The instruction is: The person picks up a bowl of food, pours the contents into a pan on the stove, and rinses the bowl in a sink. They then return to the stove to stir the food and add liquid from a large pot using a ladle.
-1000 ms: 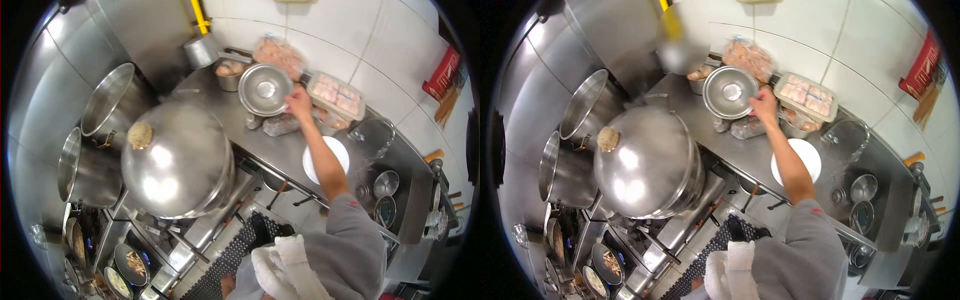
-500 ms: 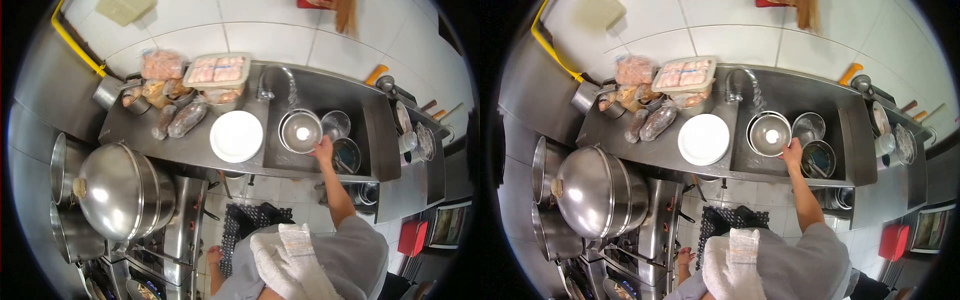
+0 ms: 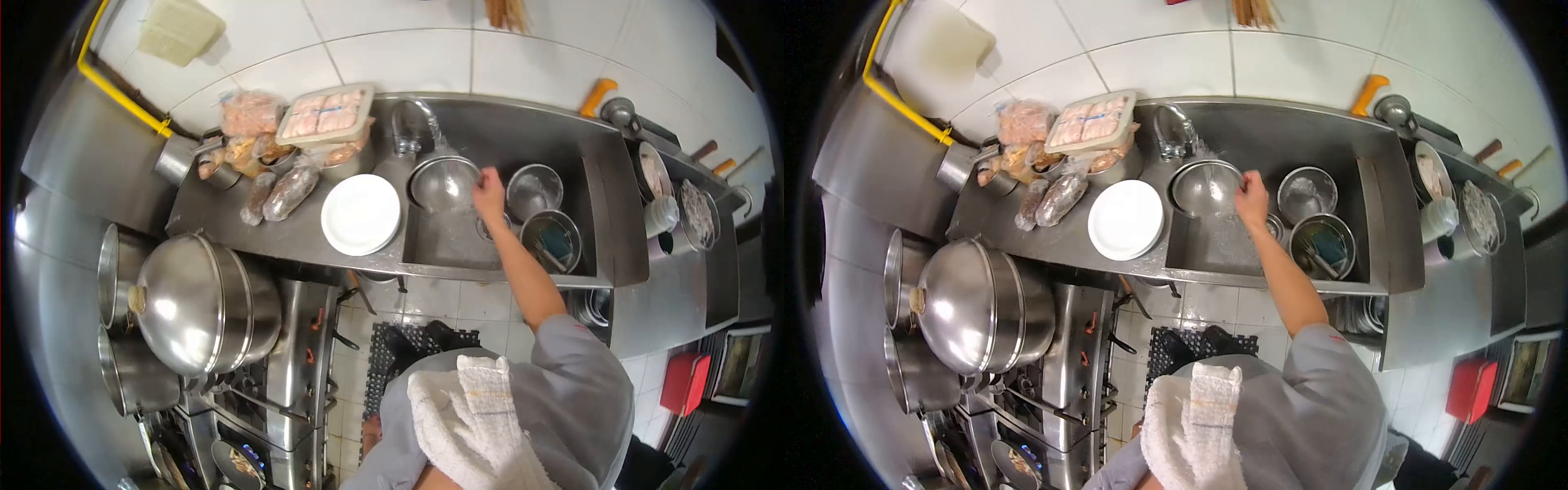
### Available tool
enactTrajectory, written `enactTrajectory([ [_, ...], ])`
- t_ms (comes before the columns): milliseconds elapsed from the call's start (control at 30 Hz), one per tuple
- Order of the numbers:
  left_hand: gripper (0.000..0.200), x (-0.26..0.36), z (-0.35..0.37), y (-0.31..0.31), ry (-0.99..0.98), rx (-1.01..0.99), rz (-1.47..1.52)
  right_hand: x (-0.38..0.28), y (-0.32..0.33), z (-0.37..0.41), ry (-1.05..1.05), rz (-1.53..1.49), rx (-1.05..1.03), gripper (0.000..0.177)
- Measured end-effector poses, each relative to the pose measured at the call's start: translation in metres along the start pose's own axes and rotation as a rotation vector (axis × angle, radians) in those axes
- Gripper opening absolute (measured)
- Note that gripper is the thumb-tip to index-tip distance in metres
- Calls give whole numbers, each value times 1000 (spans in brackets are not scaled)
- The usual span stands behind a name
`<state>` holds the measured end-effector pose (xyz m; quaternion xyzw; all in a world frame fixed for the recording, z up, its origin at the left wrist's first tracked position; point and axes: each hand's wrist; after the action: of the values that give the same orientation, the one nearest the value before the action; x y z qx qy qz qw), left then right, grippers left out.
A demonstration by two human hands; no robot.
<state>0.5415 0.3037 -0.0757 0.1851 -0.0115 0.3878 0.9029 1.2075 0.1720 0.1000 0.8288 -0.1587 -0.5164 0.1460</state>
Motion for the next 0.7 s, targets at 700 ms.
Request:
enactTrajectory([
  [700,15,206,-17,-51,-223,-259,-356,40,463,241,-321,246,966,38],
])
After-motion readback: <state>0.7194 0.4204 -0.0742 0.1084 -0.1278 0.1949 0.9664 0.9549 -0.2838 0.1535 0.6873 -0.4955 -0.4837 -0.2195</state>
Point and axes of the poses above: each hand's wrist, its own z-axis away from the middle knuckle, its own y-axis out of the back of the hand, x = y × z, and after that the axes turned 10 degrees about y, right-handed
